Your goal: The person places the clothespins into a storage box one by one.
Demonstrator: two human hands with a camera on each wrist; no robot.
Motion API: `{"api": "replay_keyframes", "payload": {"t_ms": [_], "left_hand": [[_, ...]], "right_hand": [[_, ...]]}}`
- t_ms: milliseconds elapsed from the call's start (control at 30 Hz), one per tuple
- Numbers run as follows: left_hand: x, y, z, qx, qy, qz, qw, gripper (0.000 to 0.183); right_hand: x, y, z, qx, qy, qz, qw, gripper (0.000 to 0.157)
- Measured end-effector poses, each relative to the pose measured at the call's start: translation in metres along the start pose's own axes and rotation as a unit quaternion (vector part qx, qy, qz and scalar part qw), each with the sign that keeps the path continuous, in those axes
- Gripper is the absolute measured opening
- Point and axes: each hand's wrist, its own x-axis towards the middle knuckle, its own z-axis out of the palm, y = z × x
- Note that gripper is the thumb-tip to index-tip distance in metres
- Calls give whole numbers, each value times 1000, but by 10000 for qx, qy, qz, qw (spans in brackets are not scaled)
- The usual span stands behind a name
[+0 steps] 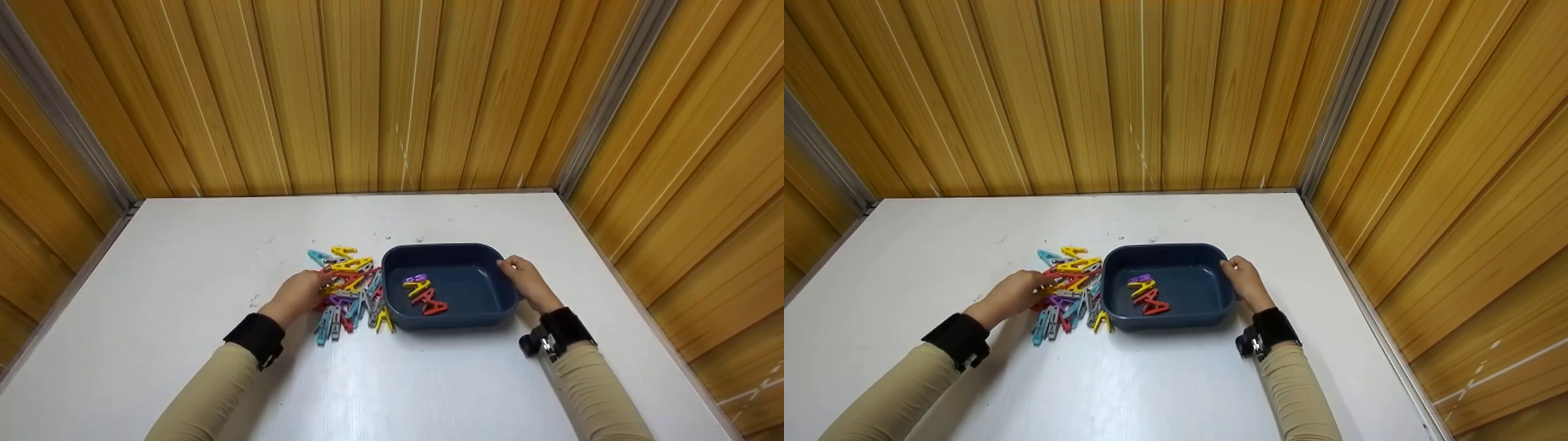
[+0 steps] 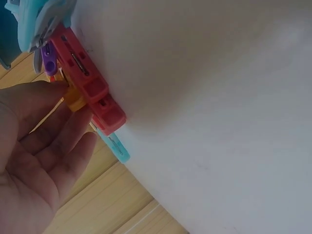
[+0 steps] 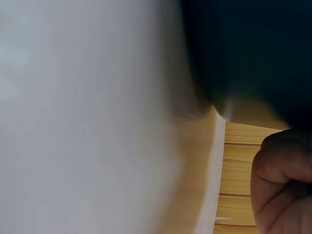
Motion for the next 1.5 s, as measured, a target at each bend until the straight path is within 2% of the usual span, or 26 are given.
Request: {"api": "replay_keyframes", "payload": {"t_ms": [100,367,700,900,1167,1300,1500], "left_hand": [[-1,2,0,140,105,60,9998,26],[-2,5,-6,332,137,-82,9993,24],[-4,5,-30,-40,221,-105,9997,30],[-2,11,-42,15,554,190,9983,29],[9,32,-53,27,551,105,9984,34],[17,45,-55,-41,696,337,9970,31],[35,68,-52,-316,702,710,9945,29]], "right_hand": [[0,0,0,31,-11,-13,10000,26],[-1,1,-1,-26,-164,59,9998,27],[1,0,-2,-121,-24,13,9999,27],[0,-1,-1,-123,-30,0,9999,26],[-1,-2,-2,-76,-116,21,9999,27],[0,-1,-2,-121,-47,16,9999,27],[-1,-2,-1,-141,-25,-99,9998,27]]}}
